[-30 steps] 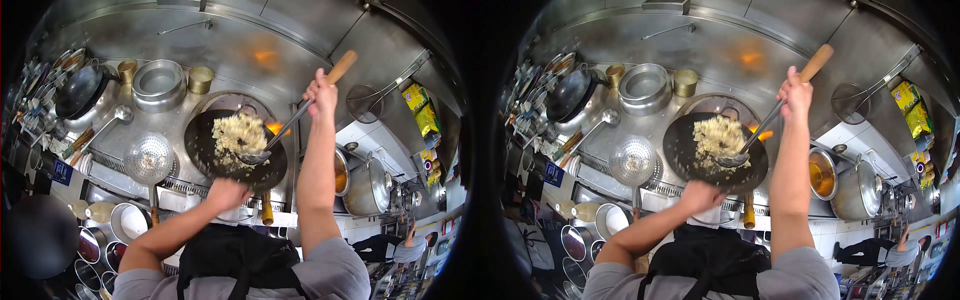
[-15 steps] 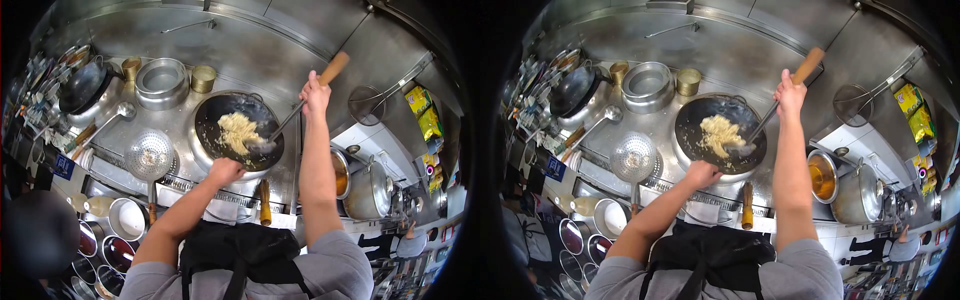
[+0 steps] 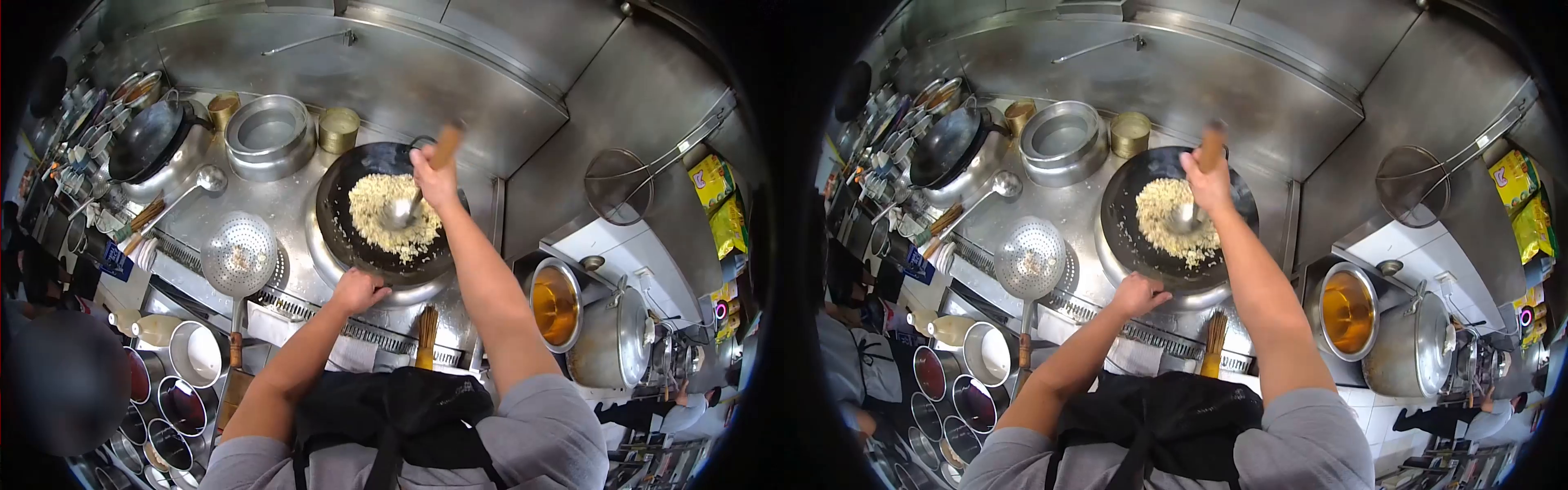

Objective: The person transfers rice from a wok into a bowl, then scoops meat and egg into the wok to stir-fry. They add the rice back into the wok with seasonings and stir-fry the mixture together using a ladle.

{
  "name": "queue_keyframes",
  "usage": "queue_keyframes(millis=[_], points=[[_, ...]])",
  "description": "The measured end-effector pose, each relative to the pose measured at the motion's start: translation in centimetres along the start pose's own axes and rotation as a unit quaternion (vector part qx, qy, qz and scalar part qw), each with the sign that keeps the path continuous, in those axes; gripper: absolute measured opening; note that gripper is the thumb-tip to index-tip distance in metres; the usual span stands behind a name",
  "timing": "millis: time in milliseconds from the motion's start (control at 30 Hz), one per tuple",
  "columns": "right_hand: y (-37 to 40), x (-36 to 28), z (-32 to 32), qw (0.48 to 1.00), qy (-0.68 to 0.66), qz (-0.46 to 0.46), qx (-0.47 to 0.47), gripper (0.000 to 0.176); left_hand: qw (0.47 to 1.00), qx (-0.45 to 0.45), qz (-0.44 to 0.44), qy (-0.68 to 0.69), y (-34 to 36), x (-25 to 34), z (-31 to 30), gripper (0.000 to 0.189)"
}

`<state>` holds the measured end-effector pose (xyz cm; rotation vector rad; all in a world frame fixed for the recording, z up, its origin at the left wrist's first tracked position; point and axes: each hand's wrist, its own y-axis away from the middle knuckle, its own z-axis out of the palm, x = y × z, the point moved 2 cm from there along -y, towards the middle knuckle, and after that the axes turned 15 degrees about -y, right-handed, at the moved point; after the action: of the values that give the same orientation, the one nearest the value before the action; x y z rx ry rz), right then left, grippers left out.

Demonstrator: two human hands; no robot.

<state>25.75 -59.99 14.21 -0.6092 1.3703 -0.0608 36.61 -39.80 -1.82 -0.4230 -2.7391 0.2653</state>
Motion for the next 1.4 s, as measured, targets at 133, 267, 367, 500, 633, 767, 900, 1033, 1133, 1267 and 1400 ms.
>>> queue_keyframes(millis=[133,267,367,500,633,767,900,1033,1133,1267,1400], points=[[-3.1,-4.7,0.6,0.998,0.044,0.008,0.042,0.036,0.999,-0.029,-0.018,0.000,0.3,0.4,-0.5,0.035],[-1.9,1.5,-1.6,0.994,-0.075,-0.060,0.049,0.035,1.000,-0.010,-0.014,-0.007,0.3,0.4,0.3,0.035],[-2.7,-3.3,1.1,0.999,0.011,0.038,0.030,0.034,1.000,-0.022,-0.020,0.006,0.4,0.6,-0.4,0.035],[0.8,-2.0,1.5,0.994,-0.103,-0.019,0.029,0.040,1.000,-0.009,-0.018,0.006,0.4,0.5,-0.1,0.034],[1.2,-3.7,3.1,0.998,0.060,-0.004,-0.032,0.037,0.999,-0.039,-0.027,0.004,0.1,0.7,-0.8,0.035],[5.3,-5.3,4.0,0.999,0.033,0.001,0.024,0.039,0.998,-0.050,-0.033,0.023,0.4,0.8,-0.9,0.037],[2.5,0.4,-0.9,0.993,0.004,-0.046,0.112,0.034,0.998,-0.050,-0.024,0.009,0.4,0.7,-0.2,0.036],[2.3,-6.2,-0.6,0.989,0.009,0.021,0.149,0.032,0.999,-0.019,-0.021,0.027,0.1,0.1,-0.6,0.034],[3.4,-2.6,-2.8,0.989,-0.002,0.015,0.149,0.033,0.999,-0.028,-0.022,0.027,0.9,0.9,-0.2,0.034],[0.2,-5.5,-5.6,0.956,-0.167,-0.007,0.240,0.030,0.999,-0.021,-0.025,0.021,0.8,0.4,0.1,0.032],[3.6,-4.4,-5.6,0.960,-0.067,-0.048,0.269,0.024,1.000,-0.017,-0.020,-0.004,1.4,0.8,0.1,0.034]])
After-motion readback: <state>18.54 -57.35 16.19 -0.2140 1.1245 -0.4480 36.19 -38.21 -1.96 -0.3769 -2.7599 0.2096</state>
